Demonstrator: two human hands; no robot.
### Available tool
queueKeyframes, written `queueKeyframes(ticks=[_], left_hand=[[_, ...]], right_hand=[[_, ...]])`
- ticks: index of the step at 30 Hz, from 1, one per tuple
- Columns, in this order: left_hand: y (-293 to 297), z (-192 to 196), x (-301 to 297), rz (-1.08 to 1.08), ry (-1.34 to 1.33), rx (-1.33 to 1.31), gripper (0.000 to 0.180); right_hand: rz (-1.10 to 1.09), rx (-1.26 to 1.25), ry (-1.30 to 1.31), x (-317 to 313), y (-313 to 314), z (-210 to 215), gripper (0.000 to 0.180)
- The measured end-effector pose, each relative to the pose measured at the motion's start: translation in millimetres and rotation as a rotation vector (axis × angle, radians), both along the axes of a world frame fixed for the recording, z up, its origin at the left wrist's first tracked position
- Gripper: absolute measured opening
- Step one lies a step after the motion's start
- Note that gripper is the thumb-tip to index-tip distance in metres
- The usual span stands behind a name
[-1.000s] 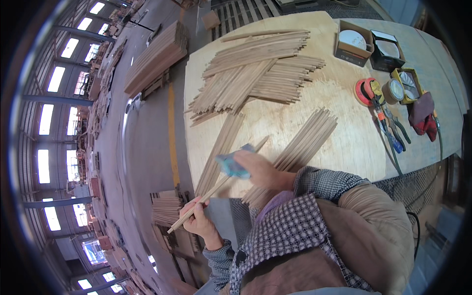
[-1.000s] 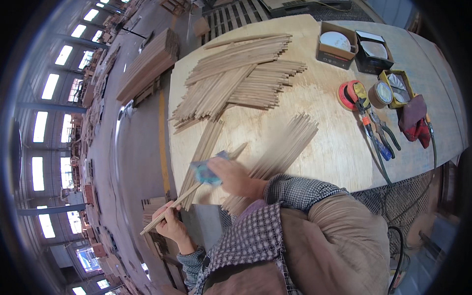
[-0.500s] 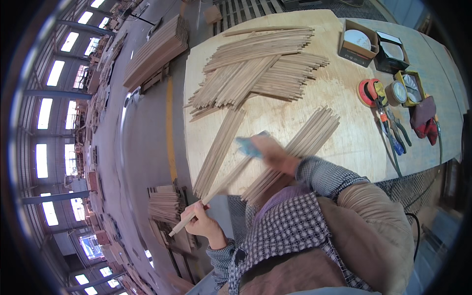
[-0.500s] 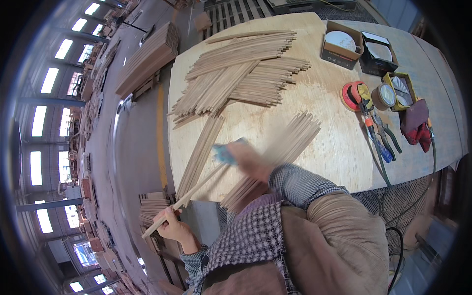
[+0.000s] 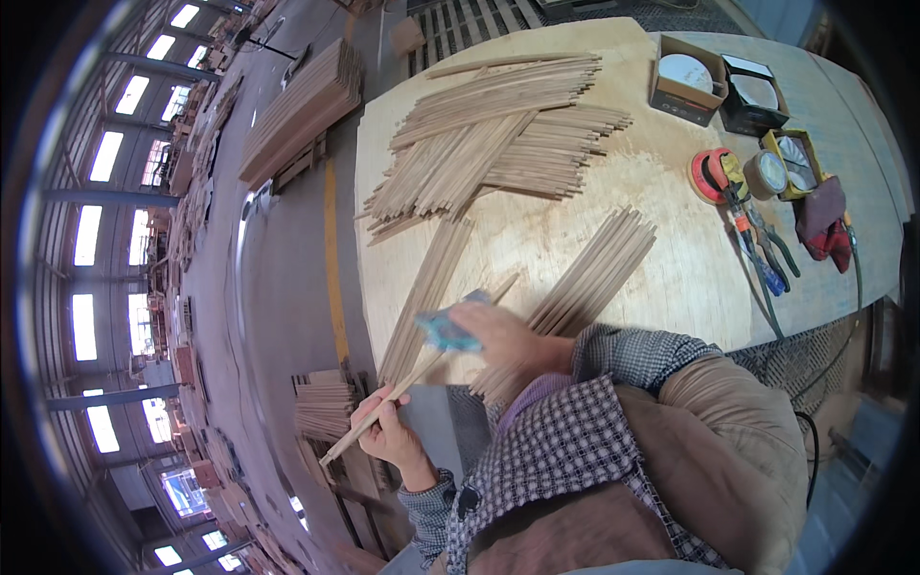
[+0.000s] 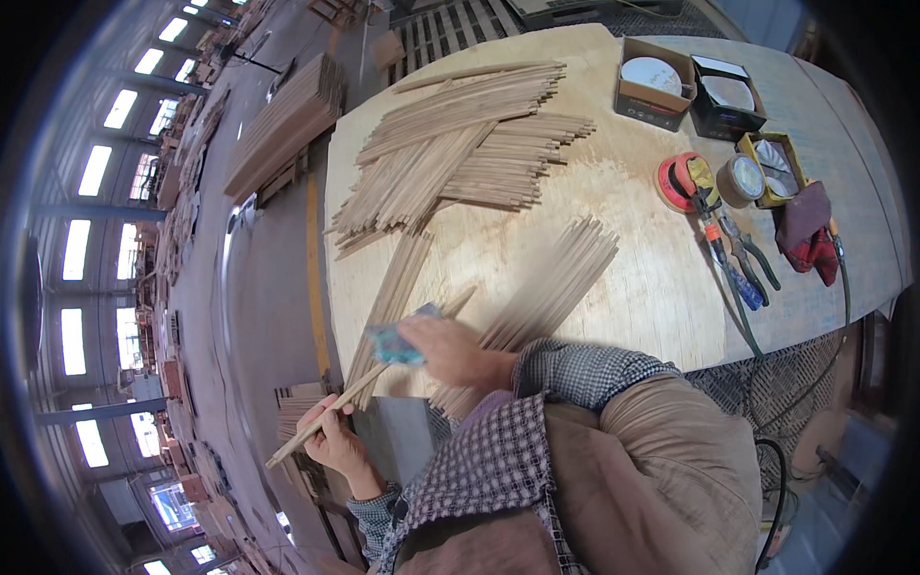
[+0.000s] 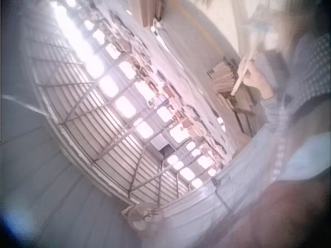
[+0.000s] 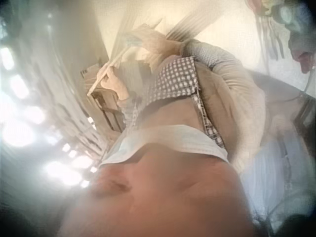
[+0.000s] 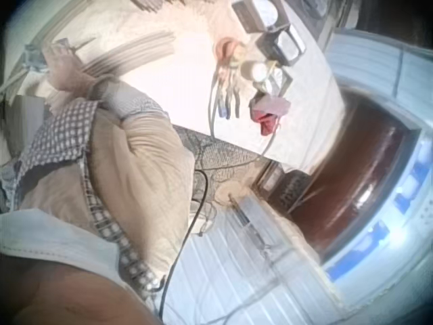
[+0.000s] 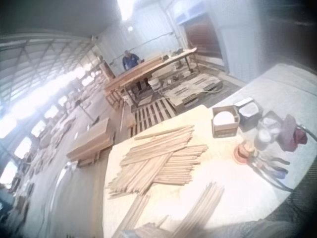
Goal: The person sands thin wooden strips one by one using a piece of sandpaper on a table, occasionally moving the stack of strips.
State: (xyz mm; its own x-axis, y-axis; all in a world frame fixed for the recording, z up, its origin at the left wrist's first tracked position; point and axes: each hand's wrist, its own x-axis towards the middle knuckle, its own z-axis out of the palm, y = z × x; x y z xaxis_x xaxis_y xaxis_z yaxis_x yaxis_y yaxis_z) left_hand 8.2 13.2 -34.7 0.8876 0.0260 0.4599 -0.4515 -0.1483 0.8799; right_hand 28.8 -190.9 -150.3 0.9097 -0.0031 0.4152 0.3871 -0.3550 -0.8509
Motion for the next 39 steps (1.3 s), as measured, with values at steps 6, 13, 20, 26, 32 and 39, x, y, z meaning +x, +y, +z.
queueKeyframes(ticks=[6,13,20,26,32,39], left_hand=[[-7.2,-6.0,-12.4,0.145,0.030,-0.037,0.009],[-8.8,-6.3,-8.3,0.298,0.033,-0.009,0.007],[-6.7,-7.6,-12.9,0.316,0.021,0.035,0.007],[-10.1,-7.9,-10.0,0.413,0.066,0.011,0.007],[-1.6,-8.4,-9.2,0.110,0.082,-0.152,0.014],[16.7,-10.0,-6.3,0.047,0.129,-0.054,0.015]], right_hand=[[-0.002,0.073,0.258,23.5,-34.2,-61.8,0.023],[-0.023,-0.029,-0.126,-1.7,1.8,-32.2,0.049],[0.020,0.042,0.202,12.2,-7.0,-30.3,0.021],[-0.012,-0.041,0.373,14.8,-27.6,-51.3,0.025],[-0.082,-0.302,0.200,22.1,-47.1,-73.0,0.036],[-0.069,-0.191,0.311,21.0,-27.8,-73.8,0.031]])
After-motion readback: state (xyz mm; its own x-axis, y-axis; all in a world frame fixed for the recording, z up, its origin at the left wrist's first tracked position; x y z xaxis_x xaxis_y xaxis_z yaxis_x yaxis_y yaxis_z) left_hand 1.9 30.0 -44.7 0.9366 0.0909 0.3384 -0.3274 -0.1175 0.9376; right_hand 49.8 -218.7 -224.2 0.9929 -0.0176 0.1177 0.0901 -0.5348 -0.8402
